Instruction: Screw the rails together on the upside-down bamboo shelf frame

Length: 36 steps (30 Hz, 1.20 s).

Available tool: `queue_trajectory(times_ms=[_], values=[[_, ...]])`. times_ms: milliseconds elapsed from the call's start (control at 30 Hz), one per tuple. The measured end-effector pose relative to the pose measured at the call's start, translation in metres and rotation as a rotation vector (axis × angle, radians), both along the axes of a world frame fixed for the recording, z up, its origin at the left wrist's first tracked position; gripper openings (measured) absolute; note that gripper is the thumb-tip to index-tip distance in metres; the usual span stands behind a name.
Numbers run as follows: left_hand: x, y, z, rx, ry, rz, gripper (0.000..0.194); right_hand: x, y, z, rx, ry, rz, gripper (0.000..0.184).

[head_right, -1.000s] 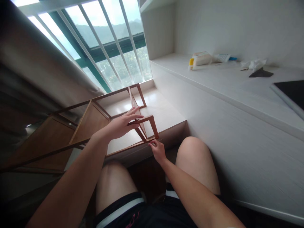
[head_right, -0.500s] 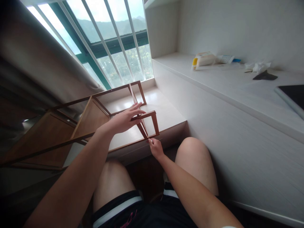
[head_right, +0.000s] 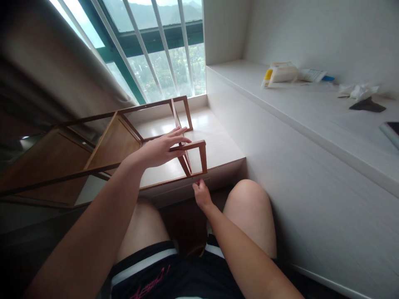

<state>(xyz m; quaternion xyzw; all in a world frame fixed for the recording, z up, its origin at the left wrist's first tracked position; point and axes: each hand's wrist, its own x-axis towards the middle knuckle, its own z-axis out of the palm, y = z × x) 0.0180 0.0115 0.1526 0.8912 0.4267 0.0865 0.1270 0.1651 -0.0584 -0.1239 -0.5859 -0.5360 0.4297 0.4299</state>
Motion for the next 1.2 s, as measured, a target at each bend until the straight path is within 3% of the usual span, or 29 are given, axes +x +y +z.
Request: queue_trajectory(times_ms=[100, 267, 467, 633, 700, 767, 833, 867, 967, 1033, 1100, 1133, 1200], values=[[0.0, 0.0, 0.0, -0.011, -0.002, 0.005, 0.034, 0.002, -0.004, -0.001, -0.029, -0.101, 0.063, 0.015], [-0.001, -0.002, 0.002, -0.04, 0.002, 0.003, 0.034, 0.008, -0.009, 0.004, -0.018, -0.217, 0.209, 0.016], [-0.004, -0.002, -0.003, 0.005, -0.059, 0.011, 0.04, 0.021, -0.011, 0.033, 0.169, -0.316, 0.273, 0.011], [-0.004, -0.015, 0.006, 0.151, -0.345, 0.032, 0.036, 0.035, -0.023, 0.053, 0.131, -0.178, 0.234, 0.013], [-0.003, -0.034, 0.012, 0.215, -0.542, 0.033, 0.029, 0.039, -0.03, 0.053, 0.067, -0.044, 0.185, 0.012], [-0.001, -0.06, 0.008, 0.22, -0.776, 0.028, 0.025, 0.039, -0.035, 0.048, -0.001, 0.087, 0.119, 0.016], [0.001, -0.086, -0.015, 0.148, -0.962, 0.109, 0.02, 0.036, -0.038, 0.042, -0.05, 0.201, 0.049, 0.022], [0.002, -0.098, -0.034, 0.08, -1.05, 0.17, 0.019, 0.034, -0.039, 0.039, -0.06, 0.244, 0.017, 0.025], [0.004, -0.121, -0.118, -0.293, -1.208, 0.483, 0.029, 0.026, -0.037, 0.033, -0.041, 0.277, -0.027, 0.028], [0.003, -0.128, -0.177, -0.538, -1.179, 0.656, 0.03, 0.023, -0.035, 0.032, -0.013, 0.256, -0.008, 0.027], [0.004, -0.132, -0.224, -0.735, -1.082, 0.802, 0.027, 0.021, -0.033, 0.031, 0.001, 0.248, 0.026, 0.026], [0.005, -0.133, -0.24, -0.775, -1.066, 0.831, 0.028, 0.02, -0.032, 0.03, 0.003, 0.252, 0.039, 0.026], [0.008, -0.132, -0.259, -0.829, -1.074, 0.826, 0.025, 0.019, -0.03, 0.029, 0.003, 0.26, 0.051, 0.025]])
